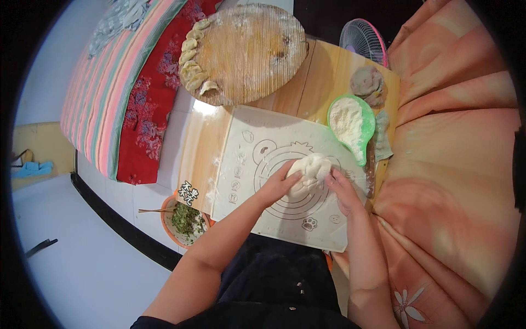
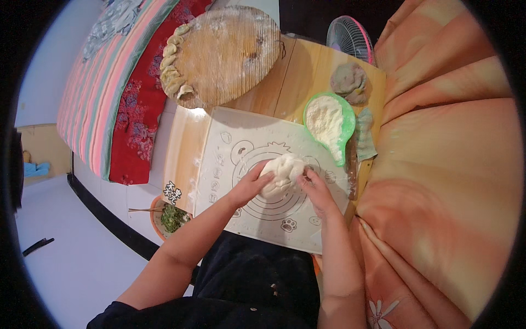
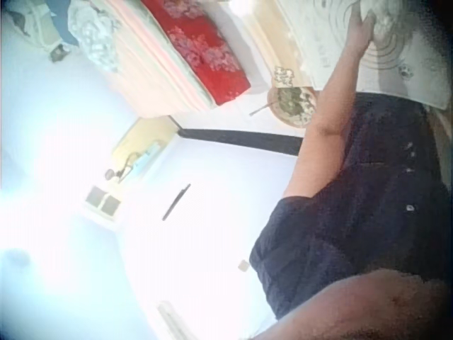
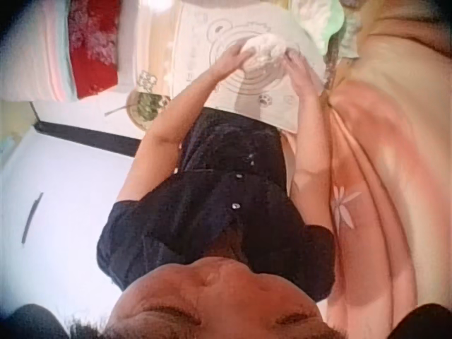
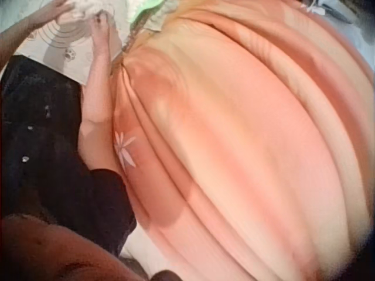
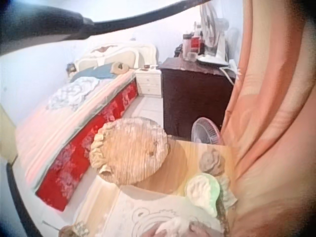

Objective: The person kneads and shapes dough into a long rope on a silicone mat, then rolls it into a coil. They handle a bowl of green filling and a container of flour nearby. The workspace includes a wooden board with pre-made dumplings and a bed in the background.

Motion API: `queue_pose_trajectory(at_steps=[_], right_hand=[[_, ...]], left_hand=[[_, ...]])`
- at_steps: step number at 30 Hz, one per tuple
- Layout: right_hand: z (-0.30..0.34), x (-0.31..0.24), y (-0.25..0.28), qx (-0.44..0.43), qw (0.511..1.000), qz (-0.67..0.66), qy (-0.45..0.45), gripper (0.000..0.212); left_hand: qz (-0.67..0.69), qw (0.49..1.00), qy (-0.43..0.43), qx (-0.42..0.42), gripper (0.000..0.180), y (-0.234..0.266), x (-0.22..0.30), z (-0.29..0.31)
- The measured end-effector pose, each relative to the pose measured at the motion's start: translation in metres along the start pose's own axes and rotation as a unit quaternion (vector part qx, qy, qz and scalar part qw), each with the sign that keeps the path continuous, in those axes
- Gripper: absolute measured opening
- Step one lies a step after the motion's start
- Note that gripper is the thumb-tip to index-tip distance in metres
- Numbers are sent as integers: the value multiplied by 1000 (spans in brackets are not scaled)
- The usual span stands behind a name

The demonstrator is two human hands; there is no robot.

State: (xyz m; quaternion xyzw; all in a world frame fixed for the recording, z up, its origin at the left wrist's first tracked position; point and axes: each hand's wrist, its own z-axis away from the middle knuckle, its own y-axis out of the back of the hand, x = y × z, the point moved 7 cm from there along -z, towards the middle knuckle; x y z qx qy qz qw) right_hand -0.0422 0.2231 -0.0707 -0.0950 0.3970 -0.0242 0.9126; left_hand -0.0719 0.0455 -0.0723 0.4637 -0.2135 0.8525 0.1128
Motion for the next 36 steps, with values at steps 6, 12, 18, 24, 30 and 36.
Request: queue_pose_trajectory(at_steps=[6, 12, 18, 24, 30, 36], right_hand=[[42, -40, -67, -78, 966, -244, -25, 37], [109, -122, -144, 19, 973, 141, 184, 51], [174, -158, -194, 157, 816, 422, 363, 57], [177, -180, -188, 51, 938, 185, 290, 57], [182, -184, -199, -55, 952, -100, 285, 49], [179, -205, -188, 140, 918, 82, 362, 33]], left_hand=[[55, 996, 8, -72, 59, -9, 61, 81], [140, 985, 101, 6, 66, -3, 127, 145], [78, 988, -57, 118, 48, 2, 152, 182], [98, 975, -156, 121, 41, 8, 193, 204], [-28, 948, -278, 155, 39, -11, 241, 217], [-196, 919, -308, 146, 43, -10, 251, 212]])
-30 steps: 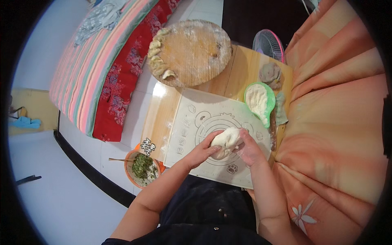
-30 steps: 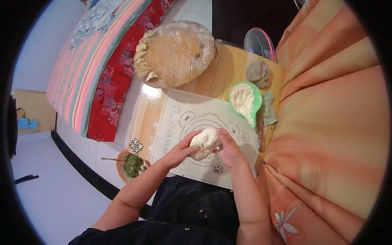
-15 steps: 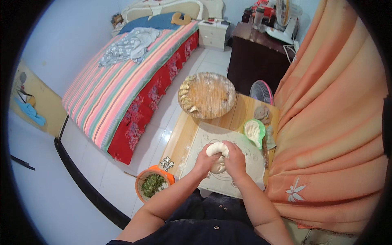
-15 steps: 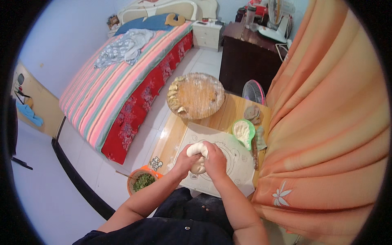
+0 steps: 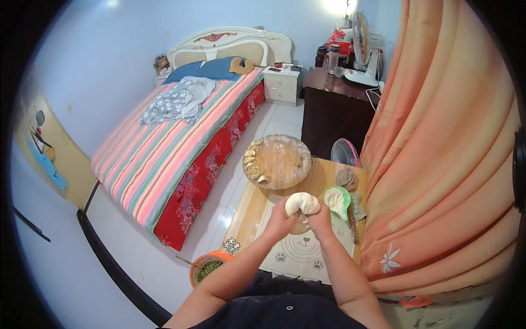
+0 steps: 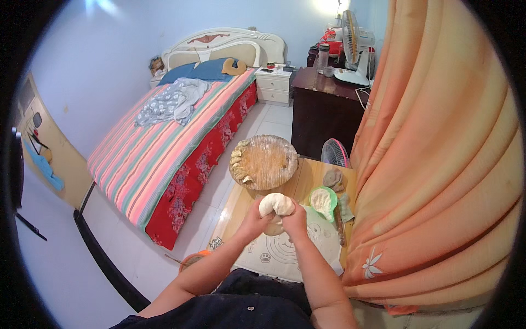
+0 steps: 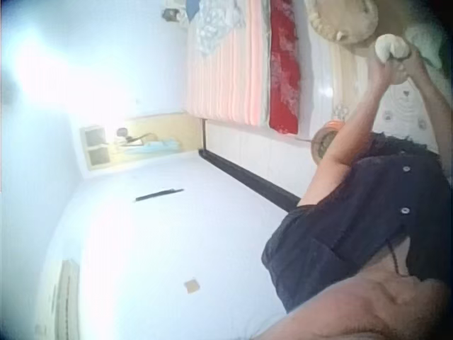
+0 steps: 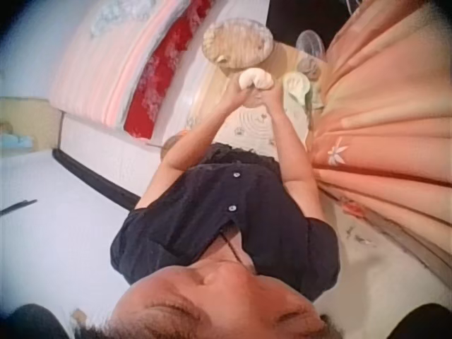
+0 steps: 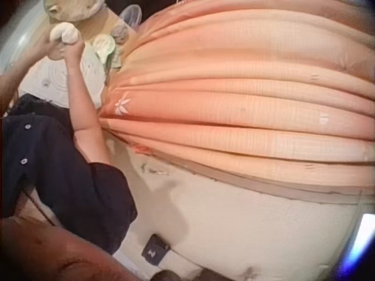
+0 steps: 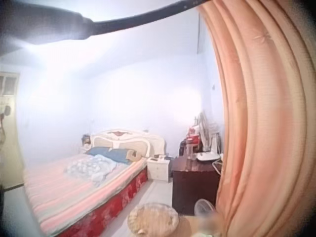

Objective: The person kneads and shapes dough into a long rope on a silicone mat, then rolls it into a coil. They handle a bowl of green filling and a container of flour nearby. The workspace includes a wooden board with pre-made dumplings and a bed in the background.

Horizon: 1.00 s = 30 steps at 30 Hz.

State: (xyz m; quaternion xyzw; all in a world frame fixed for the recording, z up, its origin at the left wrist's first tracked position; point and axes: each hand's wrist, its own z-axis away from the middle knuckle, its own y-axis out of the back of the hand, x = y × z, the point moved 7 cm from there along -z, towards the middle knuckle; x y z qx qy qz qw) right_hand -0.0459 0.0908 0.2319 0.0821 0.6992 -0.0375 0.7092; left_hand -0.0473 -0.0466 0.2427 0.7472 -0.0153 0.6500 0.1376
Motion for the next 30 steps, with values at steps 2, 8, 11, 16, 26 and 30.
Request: queue_pose_trajectory(at_steps=[2, 8, 11, 16, 26, 30], right_hand=[[-3, -11, 11, -60, 997, 49, -16, 33], [-9, -32, 8, -174, 983, 1, -52, 55], [4, -44, 19, -284, 922, -234, -122, 81], [15, -33, 25, -160, 907, -368, -125, 73], [-9, -17, 45, -42, 999, -6, 0, 36], [-7, -50, 39, -57, 957, 285, -16, 48]], left_hand=[[-29, 992, 76, -97, 53, 7, 13, -3], [133, 967, 143, -167, 56, -6, 34, -24], [122, 981, 122, -87, 48, -4, 36, -31], [173, 981, 75, 44, 39, -6, 35, -35], [41, 982, 31, -183, 64, -20, 64, -26], [-64, 983, 16, -170, 50, -29, 50, -26]])
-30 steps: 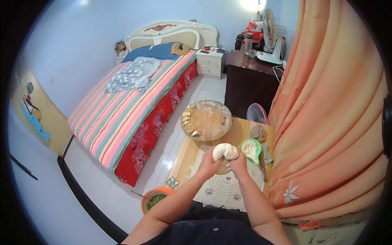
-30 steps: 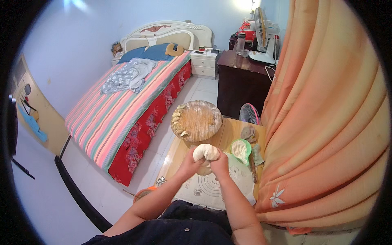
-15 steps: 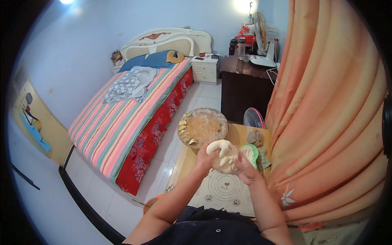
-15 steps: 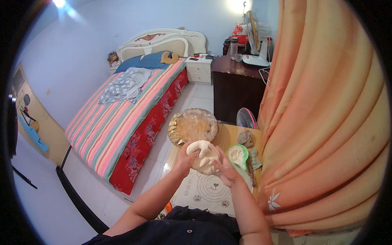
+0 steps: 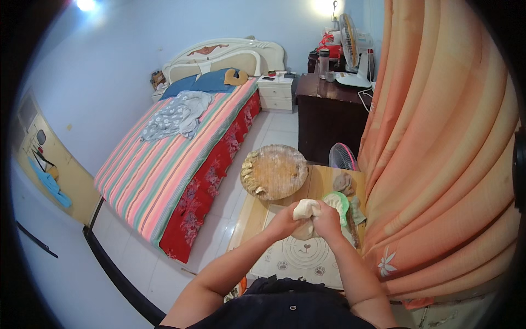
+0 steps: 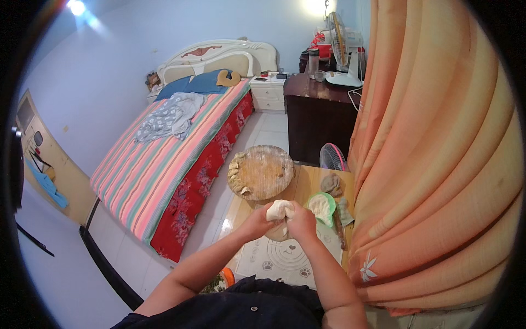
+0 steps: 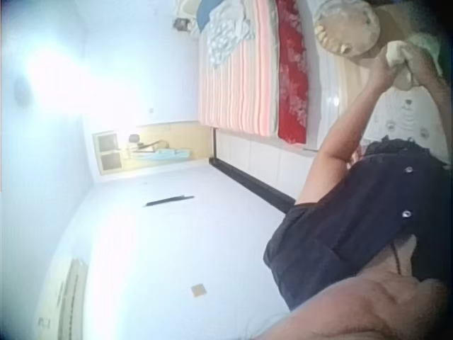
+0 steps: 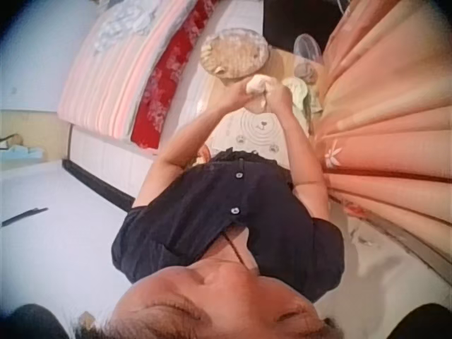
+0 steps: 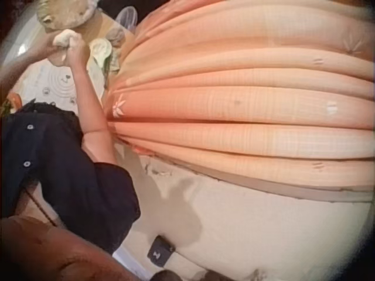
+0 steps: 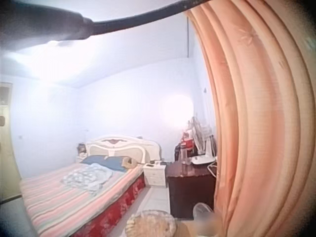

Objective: The person kneads and shapes dough into a long rope on a silicone mat, then rolls it into a coil. They handle a bowl of green filling and a container of flour nearby. The workspace includes a wooden board with pre-made dumplings and a bed in the background.

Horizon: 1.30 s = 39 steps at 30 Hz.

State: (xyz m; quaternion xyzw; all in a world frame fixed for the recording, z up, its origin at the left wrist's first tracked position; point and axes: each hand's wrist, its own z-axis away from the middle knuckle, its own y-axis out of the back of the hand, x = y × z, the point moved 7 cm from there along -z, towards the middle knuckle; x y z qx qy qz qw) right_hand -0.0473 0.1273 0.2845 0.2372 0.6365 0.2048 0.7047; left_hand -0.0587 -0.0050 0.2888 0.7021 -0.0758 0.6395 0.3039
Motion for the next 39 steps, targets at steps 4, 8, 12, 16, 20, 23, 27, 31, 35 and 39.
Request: queue_pose_trajectory(at_steps=[4, 8, 12, 16, 20, 23, 27, 31, 35, 39], right_hand=[[-1, -11, 13, -7, 997, -51, 60, 68], [8, 1, 18, -95, 885, -456, 27, 79], [11, -4, -4, 39, 907, -414, 70, 64], [8, 7, 2, 50, 896, -440, 29, 34], [6, 11, -3, 59, 935, -346, 49, 36], [5, 13, -5, 60, 966, -250, 39, 44], [27, -26, 1, -47, 899, -435, 17, 55], [24, -22, 10, 66, 908, -412, 44, 52], [21, -32, 19, 233, 948, -183, 119, 32], [0, -26, 16, 228, 972, -29, 57, 33]], left_hand=[[75, 985, 2, 153, 36, 7, -41, -7], [367, 912, 67, 168, 33, 11, -19, -6], [209, 961, 10, 182, 47, -6, -13, 0], [294, 955, 19, 24, 60, 6, 3, 2], [168, 982, 12, 84, 40, 2, 27, -2], [20, 984, 22, 174, 27, 9, 15, -4], [181, 947, 50, 261, 25, 29, -26, -1], [331, 928, 48, 164, 31, 1, 7, 0], [-21, 952, -57, 301, 37, -6, 40, 10], [-131, 940, -50, 312, 35, 4, 44, 4]])
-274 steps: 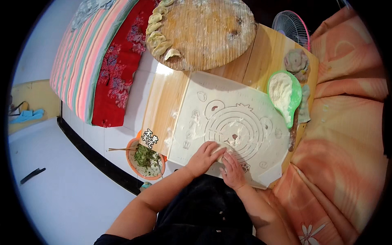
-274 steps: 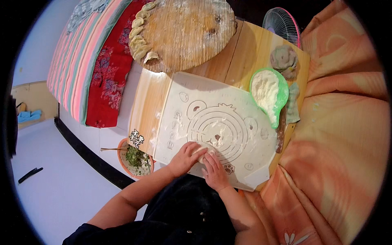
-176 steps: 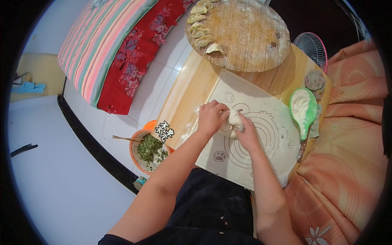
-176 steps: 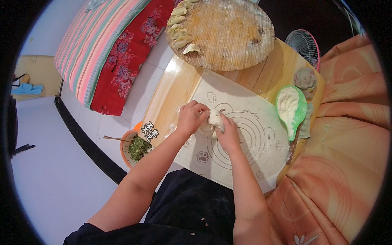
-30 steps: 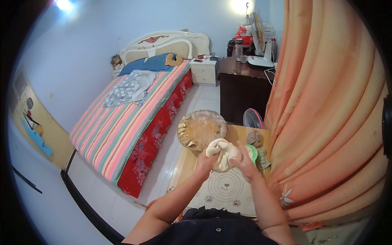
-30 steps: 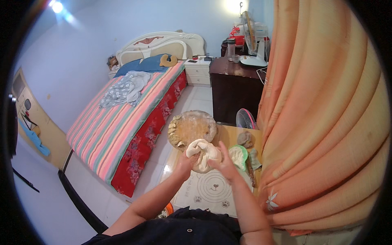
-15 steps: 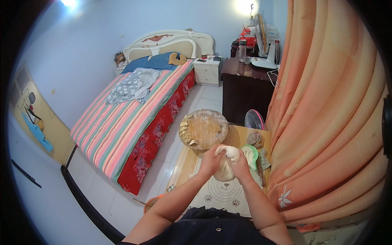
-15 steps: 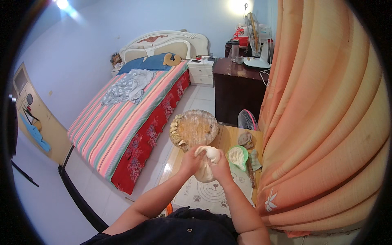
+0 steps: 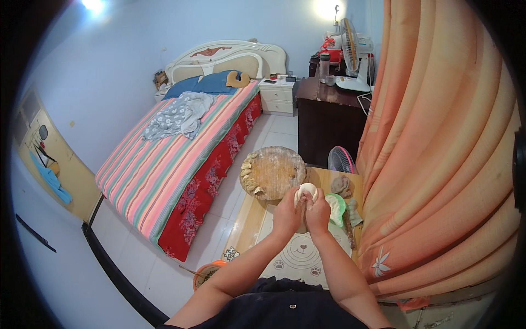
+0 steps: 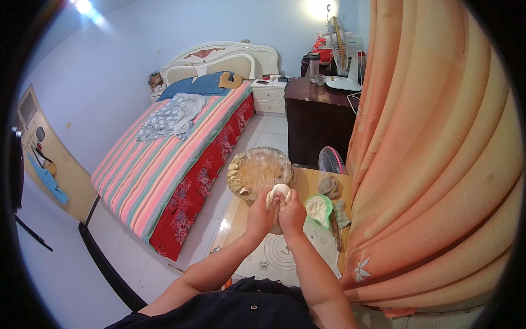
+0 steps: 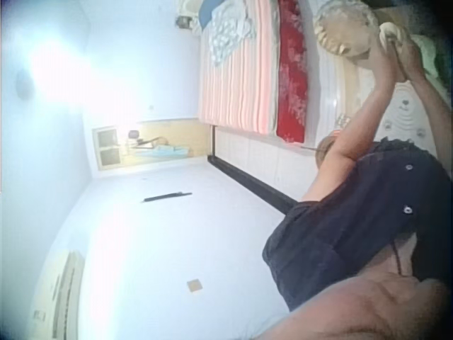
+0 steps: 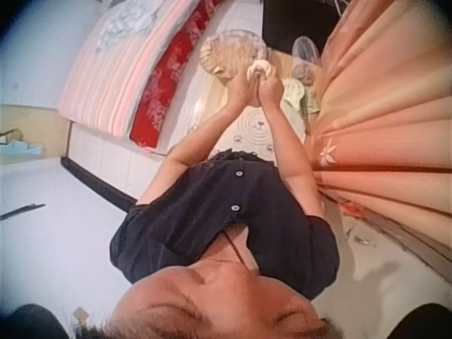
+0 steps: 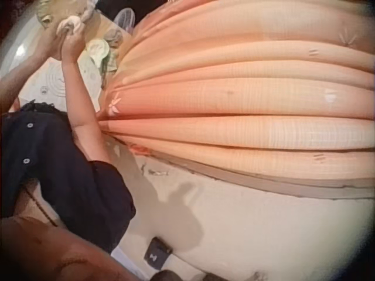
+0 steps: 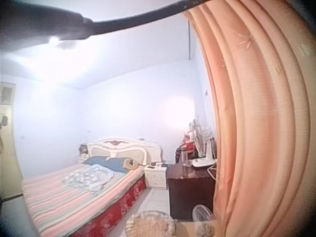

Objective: The person kneads and shapes dough into a long rope on a silicone mat, then rolls it into a coil. They handle a bowl of green filling and a container of flour nearby. The workspace includes a wooden board with pre-made dumplings and a bed in the background.

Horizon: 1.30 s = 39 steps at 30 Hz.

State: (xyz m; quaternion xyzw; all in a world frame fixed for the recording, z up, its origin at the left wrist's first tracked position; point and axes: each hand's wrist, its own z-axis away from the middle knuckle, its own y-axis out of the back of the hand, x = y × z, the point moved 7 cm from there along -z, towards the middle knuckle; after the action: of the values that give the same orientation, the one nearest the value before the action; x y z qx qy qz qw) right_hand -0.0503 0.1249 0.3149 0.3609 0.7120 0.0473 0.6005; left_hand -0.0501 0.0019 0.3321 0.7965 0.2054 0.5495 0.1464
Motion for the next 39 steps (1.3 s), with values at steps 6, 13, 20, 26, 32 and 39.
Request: queue_pose_trajectory(at_steps=[6, 13, 20, 26, 32, 39], right_hand=[[-2, -10, -11, -69, 991, -111, 20, 44], [20, 3, -19, -141, 886, -421, -135, 56], [5, -4, 0, -175, 946, -273, 22, 34], [3, -32, 23, -204, 909, -363, -11, 54], [17, -19, 13, -184, 823, -525, -112, 59], [12, -14, 9, -230, 833, -488, -122, 45]], left_hand=[[127, 990, 64, 17, 34, 7, -67, -18], [353, 929, 106, 8, 39, 19, -26, -8], [241, 939, 71, -236, 48, 41, 9, -28], [155, 967, 53, -195, 36, 38, 0, -21], [383, 908, 168, -20, 31, 28, -9, -9], [335, 897, 151, -245, 55, 35, 4, -11]])
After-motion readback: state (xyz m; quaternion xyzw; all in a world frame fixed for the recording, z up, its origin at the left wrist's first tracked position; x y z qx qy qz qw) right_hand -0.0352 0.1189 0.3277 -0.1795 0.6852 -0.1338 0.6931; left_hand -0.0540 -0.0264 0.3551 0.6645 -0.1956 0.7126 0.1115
